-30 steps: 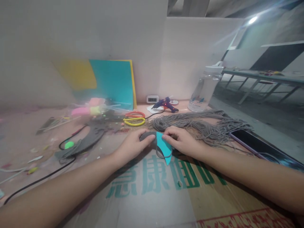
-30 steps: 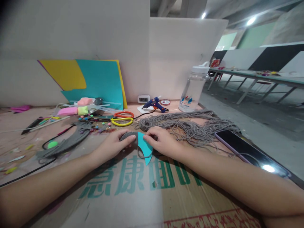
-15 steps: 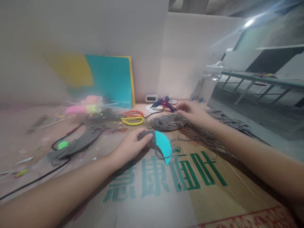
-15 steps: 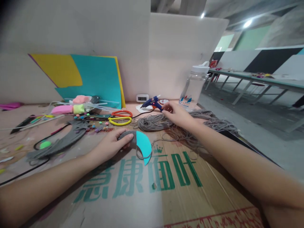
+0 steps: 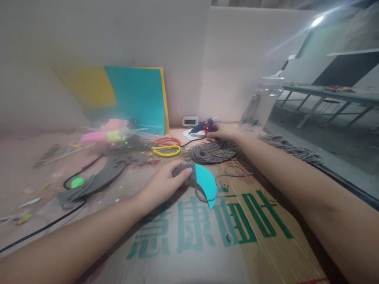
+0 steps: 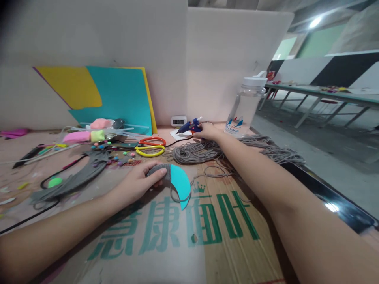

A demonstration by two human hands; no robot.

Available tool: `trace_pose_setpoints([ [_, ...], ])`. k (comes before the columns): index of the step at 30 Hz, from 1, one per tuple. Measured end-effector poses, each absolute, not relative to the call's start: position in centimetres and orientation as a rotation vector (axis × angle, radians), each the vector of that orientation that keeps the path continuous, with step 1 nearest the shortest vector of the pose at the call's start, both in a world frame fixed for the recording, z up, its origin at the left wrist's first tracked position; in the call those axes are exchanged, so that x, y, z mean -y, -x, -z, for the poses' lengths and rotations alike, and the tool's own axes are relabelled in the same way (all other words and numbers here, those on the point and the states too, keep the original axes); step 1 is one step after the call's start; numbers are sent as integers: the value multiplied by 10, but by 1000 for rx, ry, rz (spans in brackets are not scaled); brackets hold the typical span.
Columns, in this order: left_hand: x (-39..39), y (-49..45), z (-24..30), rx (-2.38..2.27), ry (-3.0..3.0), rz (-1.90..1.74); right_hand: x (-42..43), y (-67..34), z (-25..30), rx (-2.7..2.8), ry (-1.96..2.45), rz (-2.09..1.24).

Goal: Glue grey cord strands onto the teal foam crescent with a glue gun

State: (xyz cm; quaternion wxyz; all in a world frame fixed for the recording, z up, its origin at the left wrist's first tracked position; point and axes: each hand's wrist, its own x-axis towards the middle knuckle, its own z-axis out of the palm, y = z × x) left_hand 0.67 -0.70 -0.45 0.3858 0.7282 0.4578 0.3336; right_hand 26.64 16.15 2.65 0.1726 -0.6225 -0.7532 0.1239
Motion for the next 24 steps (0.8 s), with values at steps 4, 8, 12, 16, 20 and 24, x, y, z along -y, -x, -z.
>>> trace_pose_setpoints([
  [4,6,-6,5,-1152,-1868,-858,-167,-259,-16,2082,1790,-258],
  [8,6,-6,5,-1137,-1878,-851,-162,-255,-17,2025,1794,-256],
  [12,6,-6,5,-1147,-1865,-858,-147,-252,-32,1990,1763,-349],
  [16,7,-7,4,-1145,-1846,-900,-114,-250,-51,1931,1695,-373],
  [20,6,-7,5,-1154,-1768,-924,-60,-252,-54,1860,1472,-407],
  [24,3,-5,9,-1170,-1794,-962,-9,-267,-33,1883,1546,-369],
])
